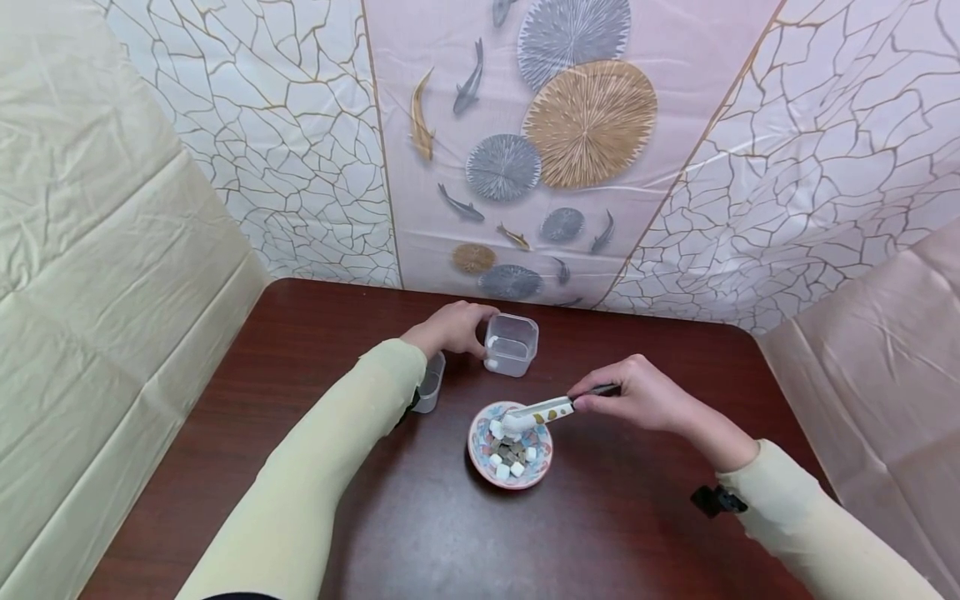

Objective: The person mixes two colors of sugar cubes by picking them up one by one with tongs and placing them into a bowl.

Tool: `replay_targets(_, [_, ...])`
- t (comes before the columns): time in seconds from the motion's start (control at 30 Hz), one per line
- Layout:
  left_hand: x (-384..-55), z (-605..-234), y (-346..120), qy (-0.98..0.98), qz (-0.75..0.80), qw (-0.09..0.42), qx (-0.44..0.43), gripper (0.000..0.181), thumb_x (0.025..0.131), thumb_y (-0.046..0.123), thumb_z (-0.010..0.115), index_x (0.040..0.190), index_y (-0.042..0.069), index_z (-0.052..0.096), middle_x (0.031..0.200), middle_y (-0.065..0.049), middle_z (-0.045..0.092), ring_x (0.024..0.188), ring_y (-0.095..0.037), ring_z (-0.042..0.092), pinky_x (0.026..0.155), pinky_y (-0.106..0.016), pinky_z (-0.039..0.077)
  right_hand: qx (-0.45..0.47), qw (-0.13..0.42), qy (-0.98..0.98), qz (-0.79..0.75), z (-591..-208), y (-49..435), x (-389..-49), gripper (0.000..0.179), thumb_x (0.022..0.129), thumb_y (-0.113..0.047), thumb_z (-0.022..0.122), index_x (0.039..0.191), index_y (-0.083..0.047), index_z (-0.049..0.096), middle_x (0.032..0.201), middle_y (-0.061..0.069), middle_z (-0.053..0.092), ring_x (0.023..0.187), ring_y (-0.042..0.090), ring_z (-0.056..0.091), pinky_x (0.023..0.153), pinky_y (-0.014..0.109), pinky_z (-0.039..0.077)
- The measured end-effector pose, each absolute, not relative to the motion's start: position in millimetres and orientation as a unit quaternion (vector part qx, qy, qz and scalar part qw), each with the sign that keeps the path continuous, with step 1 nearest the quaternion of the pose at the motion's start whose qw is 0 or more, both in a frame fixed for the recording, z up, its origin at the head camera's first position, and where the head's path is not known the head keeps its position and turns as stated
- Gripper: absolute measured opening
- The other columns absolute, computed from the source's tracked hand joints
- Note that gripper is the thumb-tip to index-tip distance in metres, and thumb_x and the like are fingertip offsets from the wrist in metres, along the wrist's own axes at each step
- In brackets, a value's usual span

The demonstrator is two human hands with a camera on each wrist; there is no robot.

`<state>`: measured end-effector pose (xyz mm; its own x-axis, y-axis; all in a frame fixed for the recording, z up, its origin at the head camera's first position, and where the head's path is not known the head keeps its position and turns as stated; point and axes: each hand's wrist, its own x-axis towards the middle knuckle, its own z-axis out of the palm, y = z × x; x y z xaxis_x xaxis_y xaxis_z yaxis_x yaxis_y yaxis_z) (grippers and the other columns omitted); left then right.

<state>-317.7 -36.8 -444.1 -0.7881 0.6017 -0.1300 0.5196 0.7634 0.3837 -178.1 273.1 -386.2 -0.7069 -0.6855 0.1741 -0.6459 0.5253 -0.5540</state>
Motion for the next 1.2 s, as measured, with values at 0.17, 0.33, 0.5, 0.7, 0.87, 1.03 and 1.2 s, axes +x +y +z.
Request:
replay_targets(0.17, [-317,-443,-37,0.932,0.163,0.124,0.301,0.083,0.083,0.029,0.091,0.155,0.010,0.055,0.143,-0.005,0.069,0.134,-0.029,0.060,0.115,-0.040,0.045,-0.380,0.061,0.871,-0.305,-390,274,-176,0.013,0.092,-0.011,0.084,0.104,-0.017,0.086,0.089,-0.017,0.076,0.064,0.003,0.057,0.056,0.022,0.048])
replay_targets(0.33, [-317,-442,-37,0.932,0.161,0.125,0.299,0.083,0.084,0.029,0.091,0.156,0.011,0.055,0.144,-0.005,0.068,0.135,-0.030,0.059,0.116,-0.041,0.044,-0.381,0.069,0.872,-0.300,-389,276,-177,0.014,0.093,-0.013,0.085,0.106,-0.015,0.085,0.090,-0.015,0.077,0.064,0.003,0.058,0.056,0.022,0.049])
replay_targets(0.5, [-317,-443,-37,0.933,0.160,0.122,0.299,0.083,0.083,0.029,0.091,0.156,0.011,0.055,0.144,-0.005,0.068,0.135,-0.030,0.059,0.116,-0.041,0.045,-0.378,0.033,0.877,-0.296,-385,279,-183,0.016,0.090,-0.011,0.087,0.105,-0.015,0.086,0.094,-0.015,0.079,0.070,0.001,0.063,0.061,0.020,0.052])
replay_targets(0.7, [-316,-443,-37,0.933,0.160,0.126,0.298,0.083,0.084,0.029,0.091,0.156,0.011,0.055,0.145,-0.005,0.068,0.135,-0.031,0.059,0.116,-0.041,0.045,-0.364,-0.014,0.884,-0.295,-376,280,-193,0.018,0.089,-0.010,0.087,0.106,-0.015,0.086,0.094,-0.014,0.080,0.070,0.002,0.060,0.061,0.019,0.047])
replay_targets(0.87, [-316,-442,-37,0.932,0.161,0.125,0.299,0.082,0.084,0.029,0.091,0.155,0.011,0.056,0.144,-0.005,0.068,0.135,-0.030,0.059,0.116,-0.040,0.045,-0.353,-0.051,0.888,-0.290,-370,279,-206,0.020,0.089,-0.008,0.087,0.107,-0.015,0.086,0.096,-0.008,0.081,0.070,0.002,0.059,0.063,0.022,0.047])
replay_targets(1.03, [-316,-443,-37,0.933,0.161,0.125,0.298,0.081,0.085,0.028,0.090,0.156,0.011,0.055,0.146,-0.007,0.066,0.137,-0.030,0.059,0.116,-0.040,0.045,-0.348,-0.076,0.897,-0.261,-365,276,-224,0.019,0.090,-0.011,0.086,0.109,-0.015,0.086,0.099,-0.005,0.082,0.082,0.006,0.071,0.071,0.030,0.054])
replay_targets(1.2, [-318,-444,-37,0.932,0.160,0.124,0.302,0.081,0.085,0.029,0.090,0.156,0.011,0.055,0.147,-0.007,0.066,0.137,-0.029,0.059,0.116,-0.040,0.045,-0.352,-0.067,0.905,-0.228,-363,273,-246,0.017,0.093,-0.012,0.084,0.110,-0.011,0.086,0.101,0.000,0.082,0.088,0.016,0.077,0.074,0.041,0.058])
